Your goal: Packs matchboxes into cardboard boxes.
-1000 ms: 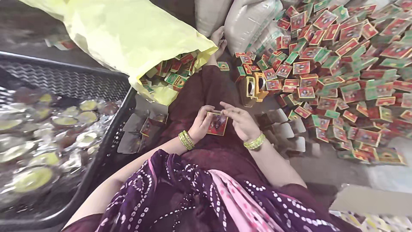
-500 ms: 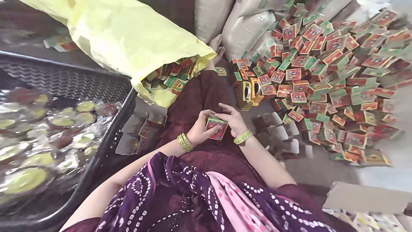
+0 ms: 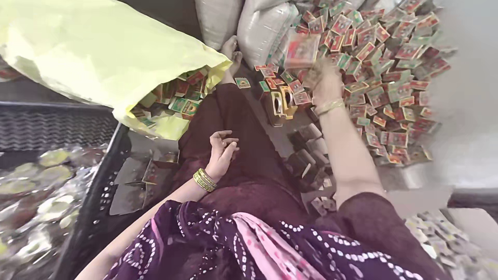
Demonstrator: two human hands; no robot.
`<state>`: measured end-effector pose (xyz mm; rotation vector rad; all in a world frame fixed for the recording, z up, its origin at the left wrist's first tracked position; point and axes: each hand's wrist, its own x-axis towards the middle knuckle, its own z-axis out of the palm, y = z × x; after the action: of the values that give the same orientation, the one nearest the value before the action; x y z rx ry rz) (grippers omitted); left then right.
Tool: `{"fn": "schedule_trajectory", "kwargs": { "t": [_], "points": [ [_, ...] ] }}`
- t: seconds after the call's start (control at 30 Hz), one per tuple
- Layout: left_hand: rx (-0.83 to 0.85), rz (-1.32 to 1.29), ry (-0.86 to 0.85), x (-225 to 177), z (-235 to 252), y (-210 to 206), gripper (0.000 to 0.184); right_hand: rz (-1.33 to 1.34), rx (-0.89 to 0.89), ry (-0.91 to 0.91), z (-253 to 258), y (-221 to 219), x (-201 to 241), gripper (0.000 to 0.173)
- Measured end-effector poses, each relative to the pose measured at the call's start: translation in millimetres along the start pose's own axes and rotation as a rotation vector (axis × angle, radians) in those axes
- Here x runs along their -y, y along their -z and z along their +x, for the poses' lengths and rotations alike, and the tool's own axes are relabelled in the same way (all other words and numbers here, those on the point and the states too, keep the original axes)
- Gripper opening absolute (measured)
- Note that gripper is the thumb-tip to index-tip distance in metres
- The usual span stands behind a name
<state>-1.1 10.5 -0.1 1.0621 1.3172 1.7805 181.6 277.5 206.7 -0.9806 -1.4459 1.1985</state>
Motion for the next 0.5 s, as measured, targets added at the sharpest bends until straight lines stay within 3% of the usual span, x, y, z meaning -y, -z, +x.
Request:
{"fn": "schedule_trajectory", "kwargs": {
  "t": [0.07,0.1,0.17,0.27,0.33,0.43,0.5],
  "points": [
    [0.002,0.016,0.011,-0.3,-0.3,-1.0,0.057,0.069,-0.172,0.127,31.8,33.3,19.6,0.054],
    [0.009,0.018,0.016,0.1,-0.2,-0.7,0.055,-0.037,-0.247,0.176,41.1,48.2,18.2,0.053],
    [0.012,0.029,0.026,0.3,0.5,-0.8,0.052,-0.49,-0.277,0.167,46.7,77.4,-4.5,0.048],
    [0.024,0.047,0.042,-1.1,0.6,-0.3,0.05,-1.117,-0.014,-0.149,31.7,106.3,-66.2,0.044],
    [0.041,0.072,0.049,0.7,-1.2,1.1,0.049,-1.34,0.139,-0.412,8.7,121.3,-117.0,0.055],
    [0.087,0.146,0.03,-0.5,-0.1,-0.1,0.048,-1.397,0.117,-0.468,-15.1,143.7,-172.4,0.062],
    [0.122,0.172,0.011,-1.6,0.5,-0.6,0.045,-1.316,0.136,-0.387,-21.6,138.5,-174.6,0.048]
  ]
}}
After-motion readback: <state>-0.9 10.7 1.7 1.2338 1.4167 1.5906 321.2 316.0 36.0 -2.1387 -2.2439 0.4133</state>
